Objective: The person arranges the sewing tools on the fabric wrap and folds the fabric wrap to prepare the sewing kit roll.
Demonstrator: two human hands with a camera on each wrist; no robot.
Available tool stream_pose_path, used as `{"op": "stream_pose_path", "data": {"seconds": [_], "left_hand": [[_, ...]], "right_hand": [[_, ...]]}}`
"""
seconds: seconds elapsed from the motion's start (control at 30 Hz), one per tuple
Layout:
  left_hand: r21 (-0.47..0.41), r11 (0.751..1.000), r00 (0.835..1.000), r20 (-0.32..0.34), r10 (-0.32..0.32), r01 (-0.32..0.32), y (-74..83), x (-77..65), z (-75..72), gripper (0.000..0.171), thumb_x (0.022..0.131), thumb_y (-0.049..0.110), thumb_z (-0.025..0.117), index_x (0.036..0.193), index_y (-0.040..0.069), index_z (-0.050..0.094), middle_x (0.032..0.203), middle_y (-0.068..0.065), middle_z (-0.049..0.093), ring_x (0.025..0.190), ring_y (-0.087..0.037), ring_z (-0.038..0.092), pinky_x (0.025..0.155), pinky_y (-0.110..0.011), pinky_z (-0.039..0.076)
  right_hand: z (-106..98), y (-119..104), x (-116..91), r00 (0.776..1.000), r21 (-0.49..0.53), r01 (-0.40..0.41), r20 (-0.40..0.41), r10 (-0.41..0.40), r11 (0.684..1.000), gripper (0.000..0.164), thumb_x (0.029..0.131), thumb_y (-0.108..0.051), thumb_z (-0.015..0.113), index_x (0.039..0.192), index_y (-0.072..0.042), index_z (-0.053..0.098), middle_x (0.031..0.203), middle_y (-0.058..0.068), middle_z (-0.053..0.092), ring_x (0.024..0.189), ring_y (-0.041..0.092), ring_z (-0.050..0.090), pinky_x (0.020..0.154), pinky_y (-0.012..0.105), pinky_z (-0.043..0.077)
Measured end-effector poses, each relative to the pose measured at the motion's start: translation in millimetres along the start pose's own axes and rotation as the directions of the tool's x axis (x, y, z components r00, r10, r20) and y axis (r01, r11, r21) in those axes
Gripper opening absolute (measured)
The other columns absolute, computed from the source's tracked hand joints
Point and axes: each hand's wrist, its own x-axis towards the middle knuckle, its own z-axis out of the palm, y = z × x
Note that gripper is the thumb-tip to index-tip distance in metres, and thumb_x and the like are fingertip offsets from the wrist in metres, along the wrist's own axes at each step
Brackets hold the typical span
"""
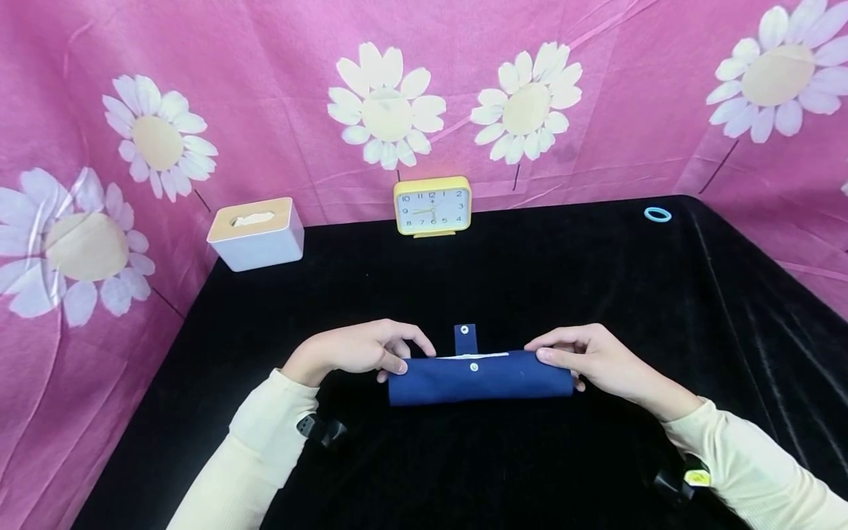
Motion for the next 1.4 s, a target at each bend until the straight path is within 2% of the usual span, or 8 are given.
{"op": "stream_pose_path", "data": {"seconds": [0.17,0.33,0.57,0.8,0.97,1.07,1.2,1.4], "left_hand": [[-0.031,0.998,0.996,-0.058,-0.064,0.062,-6.6,4.0,1.8,0.048,0.096,-0.005,0.053,0.141,0.007,0.04,0.063,-0.001,0.05,0.053,-0.014,0.048,0.063,-0.026,0.044],[-0.073,0.989,0.986,-0.096,-0.134,0.127,-10.7,6.4,2.7,0.053,0.096,-0.005,0.054,0.142,0.011,0.034,0.062,-0.002,0.051,0.051,-0.014,0.045,0.06,-0.026,0.043],[-0.083,0.973,0.965,-0.132,-0.226,0.216,-10.3,13.2,7.7,0.052,0.093,-0.006,0.056,0.139,0.011,0.039,0.06,-0.002,0.049,0.046,-0.013,0.039,0.053,-0.026,0.04],[-0.069,0.953,0.936,-0.178,-0.303,0.295,-4.4,21.0,13.1,0.052,0.089,-0.007,0.06,0.134,0.012,0.042,0.054,0.002,0.036,0.041,-0.011,0.032,0.045,-0.024,0.033],[-0.008,0.933,0.909,-0.223,-0.353,0.36,-0.4,24.2,16.7,0.039,0.088,-0.004,0.063,0.122,0.012,0.055,0.051,0.002,0.035,0.038,-0.011,0.031,0.043,-0.023,0.031],[0.028,0.923,0.899,-0.237,-0.368,0.384,2.0,25.1,18.3,0.029,0.088,-0.004,0.065,0.113,0.011,0.06,0.049,0.003,0.034,0.038,-0.011,0.032,0.042,-0.023,0.031],[0.029,0.925,0.902,-0.236,-0.362,0.379,0.9,23.9,18.4,0.025,0.088,-0.004,0.066,0.108,0.011,0.062,0.049,0.003,0.035,0.038,-0.011,0.033,0.042,-0.022,0.031],[-0.043,0.95,0.933,-0.184,-0.31,0.308,-9.0,17.2,12.9,0.024,0.09,-0.004,0.064,0.111,0.009,0.063,0.055,-0.001,0.048,0.038,-0.011,0.036,0.047,-0.024,0.037]], "right_hand": [[2.3,4.0,4.1,1.0,-0.006,-0.024,-0.016,0.024,1.0,0.021,0.096,-0.017,0.069,0.111,-0.003,0.074,0.072,-0.003,0.068,0.046,0.012,0.053,0.043,0.031,0.046],[4.7,4.7,6.3,0.999,-0.021,-0.033,-0.029,0.033,0.999,0.02,0.094,-0.017,0.071,0.108,-0.003,0.075,0.071,-0.002,0.07,0.046,0.012,0.055,0.044,0.031,0.048],[4.8,4.0,6.3,0.998,-0.115,-0.062,-0.015,0.061,0.991,0.021,0.093,-0.021,0.073,0.104,-0.005,0.077,0.062,0.0,0.065,0.044,0.013,0.058,0.044,0.031,0.051],[6.6,5.0,4.7,0.996,-0.208,-0.076,-0.054,0.066,0.975,0.018,0.09,-0.021,0.075,0.101,-0.007,0.077,0.056,-0.001,0.057,0.041,0.013,0.056,0.042,0.03,0.049],[8.5,1.9,4.3,0.994,-0.238,-0.073,-0.092,0.052,0.969,0.016,0.089,-0.02,0.077,0.099,-0.008,0.077,0.055,-0.002,0.055,0.042,0.011,0.054,0.041,0.028,0.047],[9.5,0.7,4.9,0.993,-0.238,-0.076,-0.106,0.052,0.968,0.015,0.088,-0.02,0.078,0.098,-0.008,0.077,0.055,-0.002,0.055,0.043,0.01,0.052,0.041,0.027,0.046],[11.2,2.0,6.2,0.991,-0.235,-0.083,-0.121,0.056,0.968,0.015,0.088,-0.019,0.078,0.098,-0.007,0.077,0.056,-0.002,0.055,0.043,0.009,0.052,0.041,0.027,0.045],[10.6,4.7,6.1,0.993,-0.227,-0.046,-0.113,0.02,0.973,0.017,0.088,-0.02,0.078,0.099,-0.008,0.077,0.057,-0.003,0.056,0.045,0.008,0.052,0.041,0.027,0.044]]}}
